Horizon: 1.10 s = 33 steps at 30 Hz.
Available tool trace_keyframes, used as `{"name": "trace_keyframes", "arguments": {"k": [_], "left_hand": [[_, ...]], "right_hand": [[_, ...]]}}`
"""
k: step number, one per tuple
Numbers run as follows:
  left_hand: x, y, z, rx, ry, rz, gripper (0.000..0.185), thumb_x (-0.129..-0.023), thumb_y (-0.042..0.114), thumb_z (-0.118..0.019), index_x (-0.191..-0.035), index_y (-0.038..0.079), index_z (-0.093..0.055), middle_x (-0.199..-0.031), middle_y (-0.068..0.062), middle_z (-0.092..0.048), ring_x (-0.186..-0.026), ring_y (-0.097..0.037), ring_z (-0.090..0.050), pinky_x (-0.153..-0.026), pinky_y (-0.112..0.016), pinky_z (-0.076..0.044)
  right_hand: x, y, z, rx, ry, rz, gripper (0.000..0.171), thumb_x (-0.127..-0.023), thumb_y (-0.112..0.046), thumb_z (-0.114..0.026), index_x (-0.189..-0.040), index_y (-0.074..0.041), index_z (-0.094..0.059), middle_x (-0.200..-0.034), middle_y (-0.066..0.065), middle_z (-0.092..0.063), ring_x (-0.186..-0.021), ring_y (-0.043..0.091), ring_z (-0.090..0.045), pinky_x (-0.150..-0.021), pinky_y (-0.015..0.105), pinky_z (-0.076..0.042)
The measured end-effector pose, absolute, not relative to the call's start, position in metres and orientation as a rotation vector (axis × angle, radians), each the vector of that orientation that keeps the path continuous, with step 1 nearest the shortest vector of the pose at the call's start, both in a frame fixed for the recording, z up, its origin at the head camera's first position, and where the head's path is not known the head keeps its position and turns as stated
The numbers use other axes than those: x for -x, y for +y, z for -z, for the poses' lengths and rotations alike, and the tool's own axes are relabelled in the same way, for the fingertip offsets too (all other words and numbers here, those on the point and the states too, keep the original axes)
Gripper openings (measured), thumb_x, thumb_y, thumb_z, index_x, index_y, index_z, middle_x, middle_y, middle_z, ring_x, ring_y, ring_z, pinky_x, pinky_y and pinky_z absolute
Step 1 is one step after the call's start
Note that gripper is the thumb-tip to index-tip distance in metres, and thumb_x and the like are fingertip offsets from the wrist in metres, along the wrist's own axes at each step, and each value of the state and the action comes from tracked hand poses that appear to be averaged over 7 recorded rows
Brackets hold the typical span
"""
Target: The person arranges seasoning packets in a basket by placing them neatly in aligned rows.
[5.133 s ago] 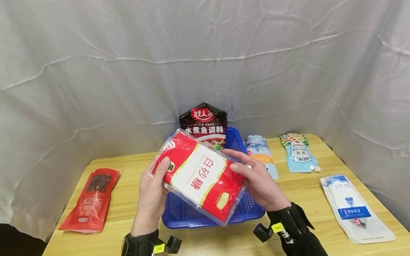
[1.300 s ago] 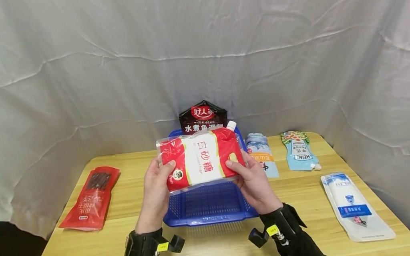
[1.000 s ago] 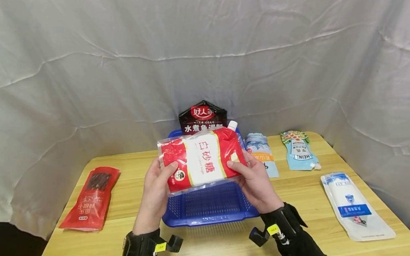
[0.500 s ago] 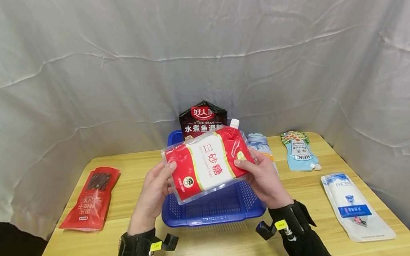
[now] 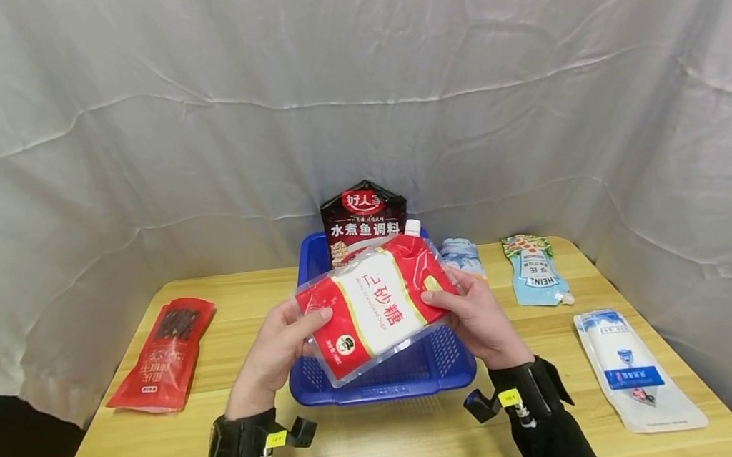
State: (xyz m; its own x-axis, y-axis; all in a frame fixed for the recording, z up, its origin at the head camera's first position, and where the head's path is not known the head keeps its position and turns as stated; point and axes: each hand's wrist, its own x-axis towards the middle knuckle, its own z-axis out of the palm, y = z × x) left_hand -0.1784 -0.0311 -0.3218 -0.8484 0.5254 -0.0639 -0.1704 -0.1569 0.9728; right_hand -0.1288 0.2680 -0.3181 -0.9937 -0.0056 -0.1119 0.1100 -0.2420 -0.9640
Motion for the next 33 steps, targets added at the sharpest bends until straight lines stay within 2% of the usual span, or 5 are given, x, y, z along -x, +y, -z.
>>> {"name": "trace_keyframes", "arguments": {"k": [6,14,20,25,33], "left_hand": [[0.177,-0.029,0.322,-0.384,1.719,-2.076,0.05,-0.1,0.01,-0.059,-0.141,-0.015,-0.044,-0.108,-0.009,-0.074,-0.09,-0.019,-0.077,-0.077,-0.034,-0.064],[0.175,-0.026,0.321,-0.399,1.756,-2.147,0.047,-0.101,0.007,-0.058,-0.143,-0.011,-0.046,-0.108,-0.004,-0.075,-0.091,-0.019,-0.077,-0.078,-0.036,-0.064],[0.173,-0.023,0.32,-0.429,1.742,-2.206,0.047,-0.102,0.006,-0.057,-0.145,-0.007,-0.045,-0.11,-0.002,-0.073,-0.093,-0.02,-0.076,-0.079,-0.036,-0.064],[0.171,-0.02,0.318,-0.395,1.725,-2.258,0.048,-0.102,0.006,-0.058,-0.147,-0.005,-0.045,-0.111,-0.003,-0.072,-0.094,-0.02,-0.076,-0.079,-0.036,-0.064],[0.167,-0.012,0.317,-0.35,1.746,-2.3,0.046,-0.103,0.007,-0.06,-0.147,-0.001,-0.047,-0.114,-0.004,-0.072,-0.097,-0.021,-0.075,-0.08,-0.037,-0.064]], "right_hand": [[0.13,0.266,0.32,-0.137,1.808,2.493,0.052,-0.102,-0.007,-0.059,-0.149,0.009,-0.041,-0.116,0.006,-0.072,-0.099,0.02,-0.074,-0.088,0.032,-0.062],[0.126,0.265,0.32,-0.145,1.654,2.629,0.046,-0.109,-0.023,-0.05,-0.15,-0.005,-0.042,-0.123,0.003,-0.067,-0.106,0.016,-0.07,-0.089,0.028,-0.06],[0.124,0.259,0.322,-0.128,1.493,2.771,0.038,-0.11,-0.033,-0.048,-0.142,-0.012,-0.049,-0.125,0.001,-0.066,-0.11,0.015,-0.068,-0.09,0.027,-0.059],[0.125,0.251,0.325,-0.044,1.375,2.865,0.042,-0.112,-0.04,-0.042,-0.145,-0.014,-0.042,-0.127,0.0,-0.066,-0.11,0.014,-0.069,-0.09,0.027,-0.06],[0.122,0.23,0.33,-0.045,1.385,2.822,0.044,-0.11,-0.03,-0.051,-0.148,-0.012,-0.04,-0.13,0.004,-0.067,-0.11,0.018,-0.072,-0.088,0.031,-0.061]]}}
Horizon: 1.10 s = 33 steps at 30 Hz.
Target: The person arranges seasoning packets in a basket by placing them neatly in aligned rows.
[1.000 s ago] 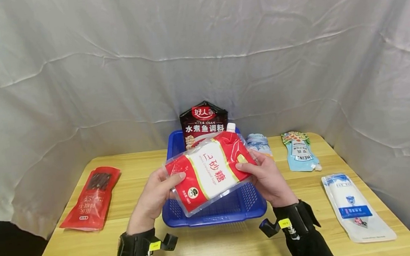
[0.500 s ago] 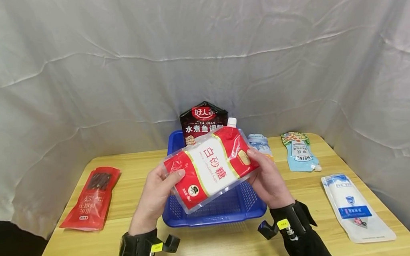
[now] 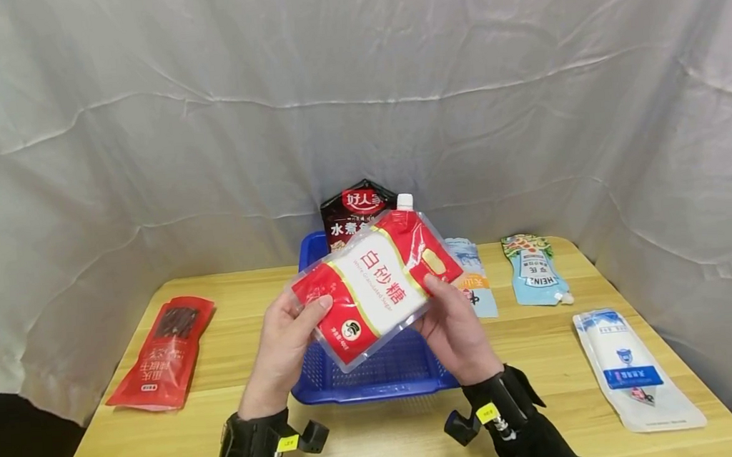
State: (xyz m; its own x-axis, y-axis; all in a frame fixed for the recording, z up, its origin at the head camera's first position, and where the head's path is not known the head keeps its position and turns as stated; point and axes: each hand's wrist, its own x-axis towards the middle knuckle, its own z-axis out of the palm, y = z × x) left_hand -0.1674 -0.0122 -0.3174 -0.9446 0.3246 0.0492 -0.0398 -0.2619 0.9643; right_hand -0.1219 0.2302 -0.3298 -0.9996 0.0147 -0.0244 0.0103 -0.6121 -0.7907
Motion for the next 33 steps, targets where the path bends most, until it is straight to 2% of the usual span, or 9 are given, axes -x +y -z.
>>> {"name": "trace_keyframes", "arguments": {"k": [9,22,26,33], "left_hand": [[0.167,-0.004,0.32,-0.308,1.737,-2.269,0.047,-0.102,0.007,-0.06,-0.148,0.0,-0.047,-0.115,-0.009,-0.071,-0.094,-0.021,-0.075,-0.078,-0.037,-0.064],[0.167,-0.005,0.32,-0.344,1.687,-2.209,0.047,-0.103,0.009,-0.057,-0.146,-0.005,-0.045,-0.115,-0.006,-0.072,-0.095,-0.019,-0.076,-0.079,-0.036,-0.064],[0.168,-0.007,0.319,-0.365,1.685,-2.188,0.049,-0.105,0.013,-0.053,-0.148,-0.006,-0.042,-0.117,-0.007,-0.07,-0.095,-0.017,-0.075,-0.078,-0.032,-0.063],[0.171,-0.013,0.32,-0.398,1.745,-2.165,0.046,-0.106,0.017,-0.051,-0.146,-0.006,-0.048,-0.12,-0.012,-0.066,-0.094,-0.018,-0.072,-0.074,-0.029,-0.062]], "right_hand": [[0.119,0.215,0.334,0.201,-1.476,-2.773,0.044,-0.105,-0.008,-0.056,-0.147,-0.012,-0.044,-0.129,0.005,-0.066,-0.111,0.021,-0.072,-0.087,0.035,-0.062],[0.122,0.219,0.332,0.261,-1.501,-2.711,0.047,-0.101,-0.003,-0.059,-0.146,-0.008,-0.042,-0.129,0.005,-0.064,-0.113,0.021,-0.071,-0.093,0.038,-0.061],[0.122,0.223,0.332,0.254,-1.525,-2.697,0.048,-0.101,-0.003,-0.058,-0.146,-0.009,-0.042,-0.13,0.005,-0.063,-0.114,0.021,-0.07,-0.094,0.038,-0.06],[0.122,0.231,0.33,0.204,-1.641,-2.656,0.051,-0.1,-0.003,-0.059,-0.147,-0.008,-0.041,-0.132,0.006,-0.063,-0.115,0.022,-0.069,-0.095,0.039,-0.059]]}}
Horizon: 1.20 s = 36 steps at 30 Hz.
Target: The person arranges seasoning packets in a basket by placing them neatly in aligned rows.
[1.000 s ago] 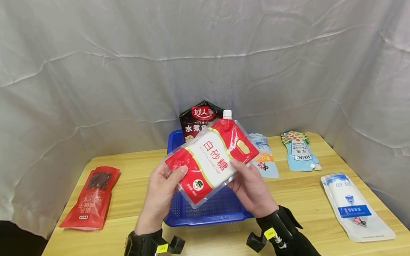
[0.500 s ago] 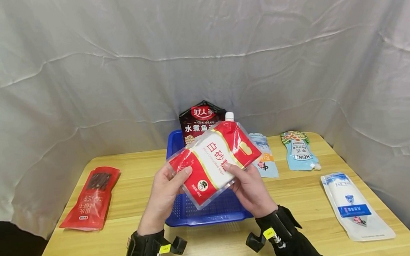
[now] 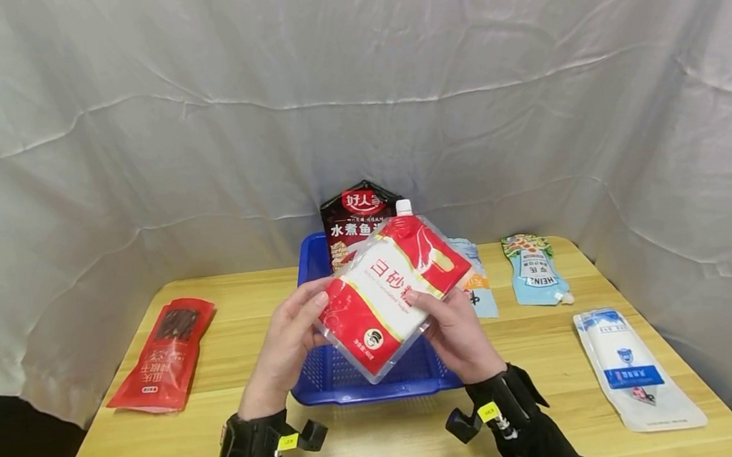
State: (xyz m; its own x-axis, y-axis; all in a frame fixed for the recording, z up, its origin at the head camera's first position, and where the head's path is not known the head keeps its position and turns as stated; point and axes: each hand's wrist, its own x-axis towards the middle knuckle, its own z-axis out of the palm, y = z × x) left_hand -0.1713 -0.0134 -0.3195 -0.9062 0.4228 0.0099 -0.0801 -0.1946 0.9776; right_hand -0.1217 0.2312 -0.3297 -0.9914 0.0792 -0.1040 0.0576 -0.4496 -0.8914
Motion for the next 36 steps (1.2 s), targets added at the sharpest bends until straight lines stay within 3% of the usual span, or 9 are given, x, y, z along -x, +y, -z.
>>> {"name": "trace_keyframes", "arguments": {"k": [10,17,32,36], "left_hand": [[0.1753,-0.0215,0.3223,-0.489,1.745,-2.009,0.045,-0.103,0.013,-0.06,-0.144,-0.005,-0.052,-0.116,-0.009,-0.071,-0.092,-0.021,-0.073,-0.076,-0.034,-0.064],[0.176,-0.0227,0.3246,-0.569,1.745,-1.891,0.051,-0.101,0.016,-0.068,-0.144,-0.004,-0.051,-0.115,-0.017,-0.072,-0.091,-0.023,-0.075,-0.079,-0.037,-0.064],[0.1728,-0.0211,0.323,-0.617,1.756,-1.926,0.047,-0.101,0.01,-0.067,-0.143,-0.004,-0.051,-0.121,-0.025,-0.069,-0.094,-0.024,-0.075,-0.079,-0.039,-0.064],[0.1714,-0.0192,0.3216,-0.616,1.772,-1.978,0.047,-0.101,0.008,-0.067,-0.143,-0.005,-0.051,-0.121,-0.026,-0.069,-0.094,-0.022,-0.075,-0.079,-0.039,-0.064]], "right_hand": [[0.1216,0.2382,0.3281,0.146,-1.837,-2.596,0.052,-0.097,-0.006,-0.066,-0.145,-0.005,-0.045,-0.125,0.005,-0.068,-0.109,0.024,-0.072,-0.093,0.041,-0.06],[0.1206,0.2395,0.3284,0.111,-1.952,-2.581,0.056,-0.095,-0.012,-0.072,-0.145,-0.006,-0.047,-0.128,0.006,-0.068,-0.113,0.028,-0.072,-0.097,0.046,-0.058],[0.1191,0.2366,0.3283,0.138,-1.95,-2.602,0.055,-0.096,-0.015,-0.071,-0.145,-0.007,-0.047,-0.128,0.005,-0.068,-0.113,0.026,-0.071,-0.098,0.044,-0.058],[0.1197,0.2347,0.327,0.111,-1.938,-2.6,0.056,-0.099,-0.015,-0.068,-0.147,-0.002,-0.043,-0.127,0.005,-0.068,-0.113,0.024,-0.072,-0.097,0.041,-0.059]]}}
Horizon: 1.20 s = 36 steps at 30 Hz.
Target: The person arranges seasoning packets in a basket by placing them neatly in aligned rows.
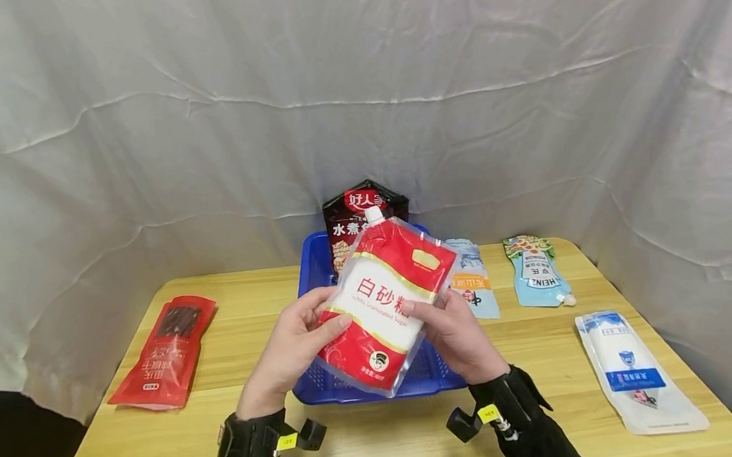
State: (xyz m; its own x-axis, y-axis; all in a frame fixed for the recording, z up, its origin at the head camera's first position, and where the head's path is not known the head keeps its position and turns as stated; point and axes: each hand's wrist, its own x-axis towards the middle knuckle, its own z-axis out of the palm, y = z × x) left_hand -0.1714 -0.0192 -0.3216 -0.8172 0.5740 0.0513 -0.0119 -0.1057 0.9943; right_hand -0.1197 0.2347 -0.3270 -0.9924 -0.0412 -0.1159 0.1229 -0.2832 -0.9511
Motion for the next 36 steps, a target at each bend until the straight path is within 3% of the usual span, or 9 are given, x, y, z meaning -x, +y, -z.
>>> {"name": "trace_keyframes", "arguments": {"k": [4,14,29,36], "left_hand": [[0.17,-0.017,0.32,-0.586,1.806,-2.028,0.047,-0.1,0.005,-0.066,-0.144,-0.004,-0.052,-0.122,-0.026,-0.069,-0.093,-0.02,-0.075,-0.078,-0.037,-0.064],[0.171,-0.013,0.319,-0.458,1.868,-2.124,0.045,-0.1,0.003,-0.065,-0.144,-0.001,-0.053,-0.123,-0.026,-0.068,-0.093,-0.021,-0.075,-0.078,-0.038,-0.064],[0.174,-0.016,0.323,-0.493,1.845,-2.057,0.046,-0.1,0.008,-0.068,-0.141,-0.003,-0.052,-0.121,-0.022,-0.071,-0.093,-0.021,-0.074,-0.079,-0.036,-0.064],[0.173,-0.018,0.322,-0.496,1.839,-2.03,0.041,-0.103,0.01,-0.063,-0.139,-0.005,-0.051,-0.113,-0.016,-0.072,-0.09,-0.019,-0.074,-0.077,-0.034,-0.063]], "right_hand": [[0.121,0.233,0.328,-0.054,1.858,2.437,0.056,-0.101,-0.013,-0.063,-0.15,0.002,-0.04,-0.128,0.007,-0.068,-0.11,0.022,-0.073,-0.092,0.038,-0.061],[0.118,0.221,0.328,-0.012,1.962,2.399,0.061,-0.099,-0.016,-0.07,-0.153,-0.007,-0.042,-0.135,0.018,-0.064,-0.111,0.024,-0.071,-0.091,0.042,-0.061],[0.12,0.226,0.33,-0.026,2.002,2.353,0.061,-0.098,-0.014,-0.073,-0.151,-0.004,-0.045,-0.135,0.019,-0.065,-0.11,0.026,-0.072,-0.088,0.04,-0.062],[0.118,0.23,0.328,0.005,2.004,2.356,0.063,-0.096,-0.011,-0.074,-0.151,-0.001,-0.046,-0.132,0.021,-0.064,-0.106,0.025,-0.073,-0.088,0.042,-0.062]]}}
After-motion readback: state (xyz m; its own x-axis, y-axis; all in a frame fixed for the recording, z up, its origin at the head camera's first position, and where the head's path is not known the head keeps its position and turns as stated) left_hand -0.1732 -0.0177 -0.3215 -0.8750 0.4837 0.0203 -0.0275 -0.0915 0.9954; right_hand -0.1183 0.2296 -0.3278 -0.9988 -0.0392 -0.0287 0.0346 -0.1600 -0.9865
